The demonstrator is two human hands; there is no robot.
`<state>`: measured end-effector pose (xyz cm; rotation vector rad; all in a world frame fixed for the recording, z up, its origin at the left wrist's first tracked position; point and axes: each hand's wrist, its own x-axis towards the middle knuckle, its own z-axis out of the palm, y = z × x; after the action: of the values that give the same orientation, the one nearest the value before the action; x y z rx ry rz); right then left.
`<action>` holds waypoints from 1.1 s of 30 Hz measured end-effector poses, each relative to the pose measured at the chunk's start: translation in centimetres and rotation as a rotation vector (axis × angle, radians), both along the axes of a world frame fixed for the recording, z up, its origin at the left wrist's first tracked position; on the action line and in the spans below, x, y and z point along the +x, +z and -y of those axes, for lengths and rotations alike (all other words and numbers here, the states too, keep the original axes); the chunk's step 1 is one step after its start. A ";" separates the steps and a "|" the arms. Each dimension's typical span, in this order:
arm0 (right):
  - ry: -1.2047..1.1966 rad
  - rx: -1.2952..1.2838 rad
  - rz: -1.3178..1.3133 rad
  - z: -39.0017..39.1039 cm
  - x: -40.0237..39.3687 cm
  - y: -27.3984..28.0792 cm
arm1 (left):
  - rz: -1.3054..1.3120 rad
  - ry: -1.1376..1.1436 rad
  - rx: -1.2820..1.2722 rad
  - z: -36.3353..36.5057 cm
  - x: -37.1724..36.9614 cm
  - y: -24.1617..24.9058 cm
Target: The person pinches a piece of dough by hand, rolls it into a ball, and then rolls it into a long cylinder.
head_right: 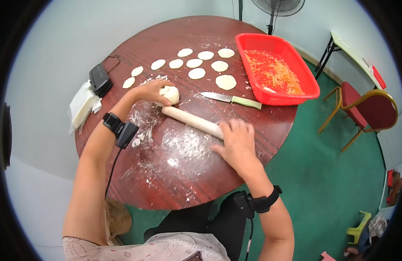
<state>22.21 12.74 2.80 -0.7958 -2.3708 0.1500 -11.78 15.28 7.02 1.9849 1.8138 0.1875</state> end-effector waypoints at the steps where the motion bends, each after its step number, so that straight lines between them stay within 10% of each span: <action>1: 0.018 -0.033 0.054 -0.6 -0.1 -0.7 | 0.003 0.002 -0.020 -0.6 -0.2 -0.1; 17: -0.042 -0.240 0.191 -7.3 3.1 1.2 | 1.028 0.785 -0.186 4.6 -3.1 -0.2; 27: -0.082 -0.228 0.127 -5.6 -1.5 4.3 | 1.569 1.095 -0.134 11.1 9.5 -1.2; 31: 0.064 -1.371 -0.621 0.6 -7.0 6.8 | 1.522 0.965 -0.089 10.8 14.3 1.9; 33: 0.013 -1.394 -0.507 -0.6 -7.8 7.3 | 1.312 0.920 -0.098 10.2 15.7 2.8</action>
<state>14.36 13.36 10.07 -1.0985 -1.5170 1.8655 3.88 5.05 9.79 0.4246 1.4834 1.2619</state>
